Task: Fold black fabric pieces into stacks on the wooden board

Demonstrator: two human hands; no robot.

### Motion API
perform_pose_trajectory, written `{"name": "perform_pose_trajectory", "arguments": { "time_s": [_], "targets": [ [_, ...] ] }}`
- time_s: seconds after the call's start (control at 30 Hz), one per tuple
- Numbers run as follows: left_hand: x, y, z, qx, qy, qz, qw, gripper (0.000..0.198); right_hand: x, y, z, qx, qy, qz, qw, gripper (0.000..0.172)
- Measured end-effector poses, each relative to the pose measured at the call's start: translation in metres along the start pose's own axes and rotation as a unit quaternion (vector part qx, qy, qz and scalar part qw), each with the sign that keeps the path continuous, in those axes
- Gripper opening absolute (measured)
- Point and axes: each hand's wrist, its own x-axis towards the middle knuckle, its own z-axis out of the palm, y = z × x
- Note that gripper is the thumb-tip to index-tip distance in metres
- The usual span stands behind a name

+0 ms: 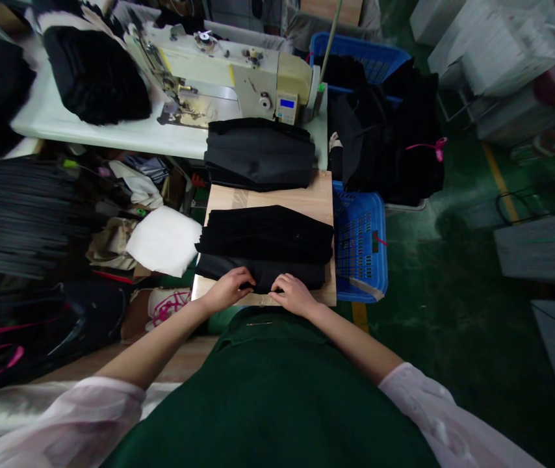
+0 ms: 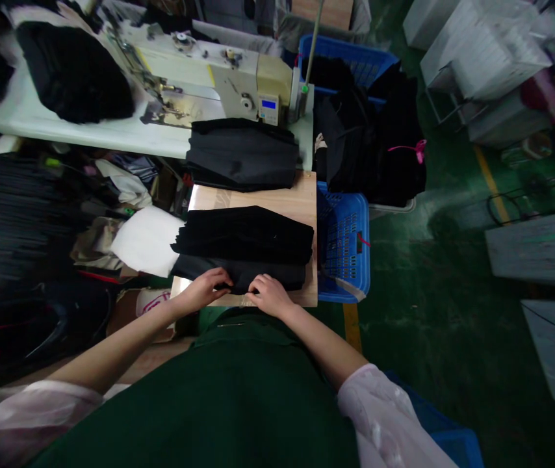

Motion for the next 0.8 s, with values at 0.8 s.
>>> {"name": "perform_pose_trajectory", "arguments": {
  "time_s": [0.8],
  "targets": [
    [0.017, 0.01, -0.008, 0.003, -0.041, 0.027, 0.999, 0.019, 0.021, -0.006, 0.004, 0.053, 0.003, 0.078, 0.996, 0.015]
  ]
}}
